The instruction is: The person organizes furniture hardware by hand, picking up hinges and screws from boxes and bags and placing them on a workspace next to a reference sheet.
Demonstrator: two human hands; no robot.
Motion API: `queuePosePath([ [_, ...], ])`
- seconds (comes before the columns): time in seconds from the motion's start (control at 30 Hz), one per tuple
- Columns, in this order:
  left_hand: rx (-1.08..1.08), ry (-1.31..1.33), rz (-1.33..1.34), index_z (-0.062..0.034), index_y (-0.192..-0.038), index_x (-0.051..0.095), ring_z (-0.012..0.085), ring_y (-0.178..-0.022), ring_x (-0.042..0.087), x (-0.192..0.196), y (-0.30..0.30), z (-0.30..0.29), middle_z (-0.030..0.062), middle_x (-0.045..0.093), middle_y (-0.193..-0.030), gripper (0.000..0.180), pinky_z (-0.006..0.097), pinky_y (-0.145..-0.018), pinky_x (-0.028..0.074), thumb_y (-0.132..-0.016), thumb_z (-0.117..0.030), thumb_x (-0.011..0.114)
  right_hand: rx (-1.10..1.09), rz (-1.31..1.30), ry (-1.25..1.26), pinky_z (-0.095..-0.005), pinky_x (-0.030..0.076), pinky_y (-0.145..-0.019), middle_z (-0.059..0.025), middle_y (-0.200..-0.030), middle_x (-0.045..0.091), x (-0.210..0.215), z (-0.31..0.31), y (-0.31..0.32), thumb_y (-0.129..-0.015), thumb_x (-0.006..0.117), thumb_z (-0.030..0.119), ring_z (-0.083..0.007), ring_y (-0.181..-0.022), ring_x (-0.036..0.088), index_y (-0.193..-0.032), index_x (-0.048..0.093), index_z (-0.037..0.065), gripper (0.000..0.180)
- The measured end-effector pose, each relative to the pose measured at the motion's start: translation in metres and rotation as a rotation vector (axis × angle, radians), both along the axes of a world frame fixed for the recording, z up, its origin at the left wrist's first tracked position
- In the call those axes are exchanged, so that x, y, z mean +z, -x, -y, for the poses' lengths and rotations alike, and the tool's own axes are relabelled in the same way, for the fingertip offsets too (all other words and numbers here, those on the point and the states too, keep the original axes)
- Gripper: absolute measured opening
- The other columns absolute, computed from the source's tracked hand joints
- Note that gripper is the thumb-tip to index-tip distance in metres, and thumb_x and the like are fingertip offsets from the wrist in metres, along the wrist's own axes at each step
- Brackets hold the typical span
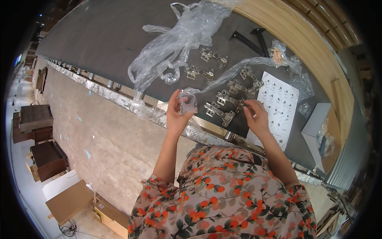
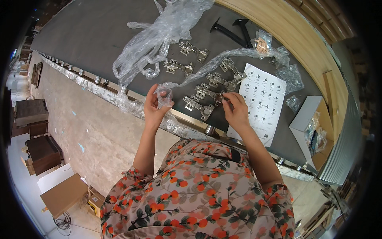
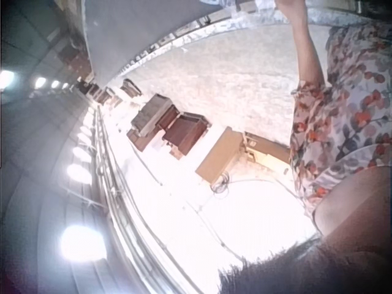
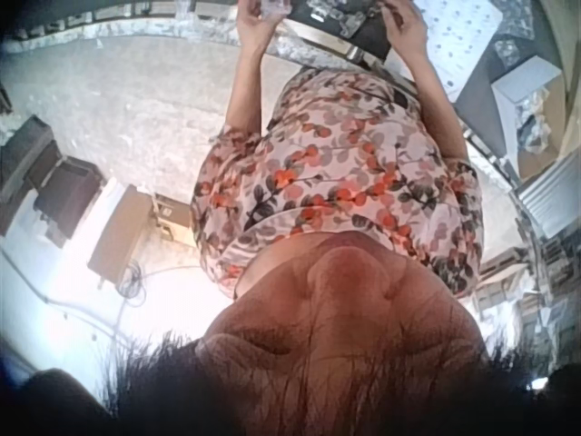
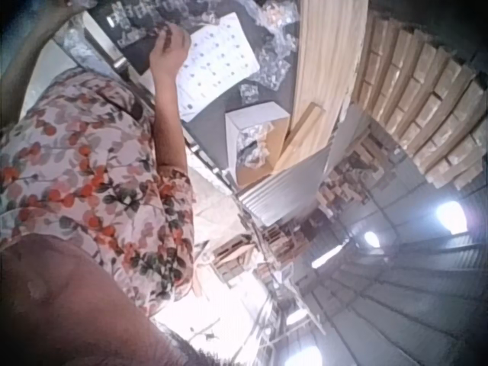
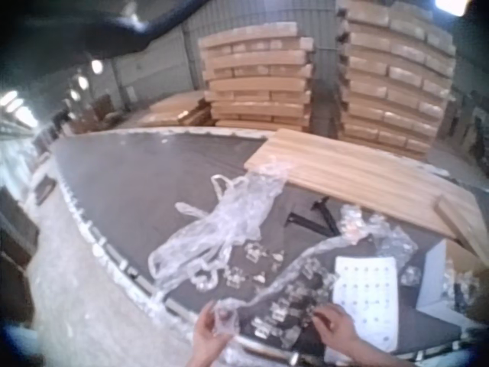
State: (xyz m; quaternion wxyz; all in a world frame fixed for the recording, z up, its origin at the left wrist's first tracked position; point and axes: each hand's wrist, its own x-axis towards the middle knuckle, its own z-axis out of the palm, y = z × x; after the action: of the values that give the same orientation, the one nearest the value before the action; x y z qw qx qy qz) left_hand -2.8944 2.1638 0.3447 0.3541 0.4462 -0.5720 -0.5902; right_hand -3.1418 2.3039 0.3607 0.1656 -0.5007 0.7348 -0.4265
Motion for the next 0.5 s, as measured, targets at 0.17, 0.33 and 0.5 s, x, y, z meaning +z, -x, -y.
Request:
queuePosePath([
  [0.17, 0.005, 0.003, -0.064, -0.0050, -0.136, 0.036, 0.0179, -0.094, 0.060, 0.009, 0.008, -0.001, 0.0111, 0.059, -0.107, 0.083, 0.029, -0.082, 0.050, -0.065, 0.003, 0.077, -0.039, 0.031, 0.010, -0.0277, 0.049, -0.062, -0.0114, -0.097, 0.060, 0.005, 0.003, -0.001, -0.082, 0.061, 0.003, -0.0200, -0.073, 0.061, -0.098, 0.062, 0.002, 0.016],
  [0.33, -0.018, 0.015, -0.086, -0.0051, -0.136, 0.037, 0.0177, -0.092, 0.061, 0.018, 0.012, 0.002, 0.0108, 0.059, -0.107, 0.082, 0.029, -0.080, 0.050, -0.064, 0.004, 0.077, -0.245, 0.158, -0.009, -0.0242, 0.046, -0.060, -0.0070, -0.088, 0.063, 0.000, -0.001, 0.024, -0.084, 0.061, 0.006, -0.0137, -0.069, 0.058, -0.098, 0.064, 0.004, 0.014],
  [0.5, -0.017, 0.021, -0.043, -0.0049, -0.136, 0.037, 0.0171, -0.090, 0.061, 0.015, 0.008, -0.003, 0.0102, 0.060, -0.107, 0.081, 0.029, -0.080, 0.052, -0.065, 0.010, 0.074, -0.466, 0.660, -0.019, -0.0195, 0.041, -0.052, -0.0025, -0.084, 0.063, -0.002, -0.012, 0.068, -0.088, 0.058, 0.012, -0.0071, -0.068, 0.055, -0.103, 0.063, 0.002, 0.019],
])
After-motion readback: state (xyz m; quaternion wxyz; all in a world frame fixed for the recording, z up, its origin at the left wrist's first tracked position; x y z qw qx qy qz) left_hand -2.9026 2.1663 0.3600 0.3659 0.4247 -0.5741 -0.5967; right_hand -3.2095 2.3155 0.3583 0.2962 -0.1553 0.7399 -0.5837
